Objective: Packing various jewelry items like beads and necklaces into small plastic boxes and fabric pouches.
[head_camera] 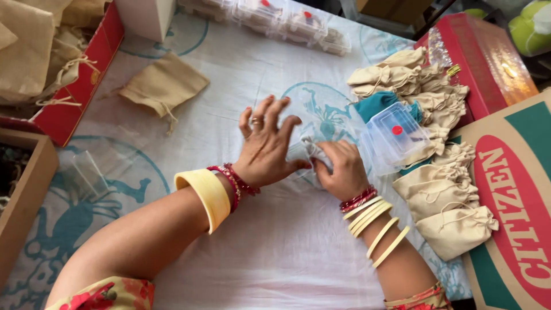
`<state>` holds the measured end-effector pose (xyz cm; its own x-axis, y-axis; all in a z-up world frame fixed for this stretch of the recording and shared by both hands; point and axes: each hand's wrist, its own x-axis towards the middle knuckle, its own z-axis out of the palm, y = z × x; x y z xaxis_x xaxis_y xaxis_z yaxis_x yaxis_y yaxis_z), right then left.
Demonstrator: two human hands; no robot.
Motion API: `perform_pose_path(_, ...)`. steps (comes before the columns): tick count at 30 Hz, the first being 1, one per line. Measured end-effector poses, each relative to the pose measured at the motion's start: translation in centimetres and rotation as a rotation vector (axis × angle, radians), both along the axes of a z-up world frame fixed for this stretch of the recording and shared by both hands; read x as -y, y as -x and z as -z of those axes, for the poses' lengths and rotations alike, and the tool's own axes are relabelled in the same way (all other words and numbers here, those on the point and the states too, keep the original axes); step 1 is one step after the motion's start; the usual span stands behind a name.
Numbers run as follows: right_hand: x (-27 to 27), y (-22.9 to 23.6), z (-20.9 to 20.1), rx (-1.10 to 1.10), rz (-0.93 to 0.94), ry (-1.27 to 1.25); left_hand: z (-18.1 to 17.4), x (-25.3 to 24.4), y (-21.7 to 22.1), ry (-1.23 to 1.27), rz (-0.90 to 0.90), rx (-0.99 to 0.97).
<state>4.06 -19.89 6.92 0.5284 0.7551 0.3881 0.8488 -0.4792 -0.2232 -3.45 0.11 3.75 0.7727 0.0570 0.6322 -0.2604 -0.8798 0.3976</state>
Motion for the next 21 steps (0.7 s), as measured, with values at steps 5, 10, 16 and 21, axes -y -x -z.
perform_pose_path(5, 0.3, -0.1, -0.9, -0.014, -0.030, 0.003, 1.8, 0.3, -0.7, 0.195, -0.014, 0.002)
perform_pose_path(10, 0.4, 1.0, -1.5, -0.044, -0.211, 0.017, 1.7, 1.2, 0.1, 0.319, 0.248, -0.218)
perform_pose_path(16, -0.5, 3.3, -3.8, 0.139, -0.291, -0.065, 0.8, 1.1, 0.6, 0.302, 0.353, -0.284)
perform_pose_path(21, -0.1, 2.2, -3.3, 0.179, 0.012, 0.161, -0.1, 1.0, 0.6, 0.311, 0.383, -0.332)
